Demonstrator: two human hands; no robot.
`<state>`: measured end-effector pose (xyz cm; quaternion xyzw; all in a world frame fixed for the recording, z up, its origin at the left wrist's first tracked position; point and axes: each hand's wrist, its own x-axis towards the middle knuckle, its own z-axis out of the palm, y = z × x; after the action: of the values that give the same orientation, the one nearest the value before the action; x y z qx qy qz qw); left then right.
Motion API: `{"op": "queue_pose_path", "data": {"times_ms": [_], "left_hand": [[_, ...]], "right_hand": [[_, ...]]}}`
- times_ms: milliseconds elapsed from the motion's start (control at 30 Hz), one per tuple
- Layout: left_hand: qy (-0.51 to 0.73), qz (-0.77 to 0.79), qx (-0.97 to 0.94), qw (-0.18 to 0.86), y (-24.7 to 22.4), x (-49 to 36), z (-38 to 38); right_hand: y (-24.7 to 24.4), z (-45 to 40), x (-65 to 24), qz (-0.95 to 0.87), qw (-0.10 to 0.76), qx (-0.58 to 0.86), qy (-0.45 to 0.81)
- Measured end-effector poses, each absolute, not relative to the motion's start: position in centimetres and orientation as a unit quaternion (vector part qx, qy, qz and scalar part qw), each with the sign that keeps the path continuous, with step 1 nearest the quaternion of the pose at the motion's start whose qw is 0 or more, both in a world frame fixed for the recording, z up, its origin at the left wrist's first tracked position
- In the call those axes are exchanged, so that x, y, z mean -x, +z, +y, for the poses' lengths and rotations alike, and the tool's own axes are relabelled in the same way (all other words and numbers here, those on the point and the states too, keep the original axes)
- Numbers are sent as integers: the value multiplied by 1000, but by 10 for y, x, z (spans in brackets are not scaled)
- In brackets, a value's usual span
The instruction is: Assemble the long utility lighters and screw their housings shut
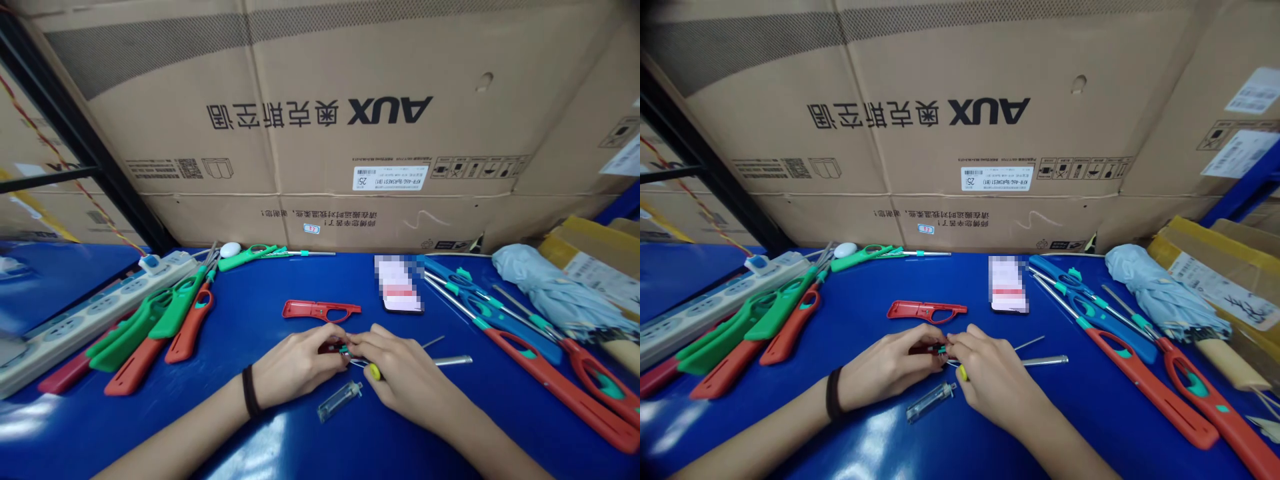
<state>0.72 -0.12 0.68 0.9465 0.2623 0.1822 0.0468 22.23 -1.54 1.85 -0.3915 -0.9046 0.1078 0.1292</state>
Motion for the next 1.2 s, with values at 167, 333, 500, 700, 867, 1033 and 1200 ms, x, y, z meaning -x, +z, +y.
{"op": "queue_pose_path", "data": {"times_ms": [167,333,500,700,867,1033,1200], "left_hand": [[179,260,-948,46,7,-1,6],[205,275,-938,45,13,7,12],[218,290,-930,50,20,11,14],[230,266,-934,64,16,6,10],[229,255,-937,73,13,4,9],[233,281,-928,75,13,0,8],[250,302,-916,88,12,-4,6]], "right_hand": [[19,-15,-229,-912,151,370,98],[23,-13,-236,-892,196,401,69],[25,-11,-240,-890,166,417,84],[25,-10,-242,-897,171,402,69],[26,-8,-243,-893,172,408,78],[29,-8,-246,-878,169,437,97],[34,-8,-254,-865,145,460,138]]}}
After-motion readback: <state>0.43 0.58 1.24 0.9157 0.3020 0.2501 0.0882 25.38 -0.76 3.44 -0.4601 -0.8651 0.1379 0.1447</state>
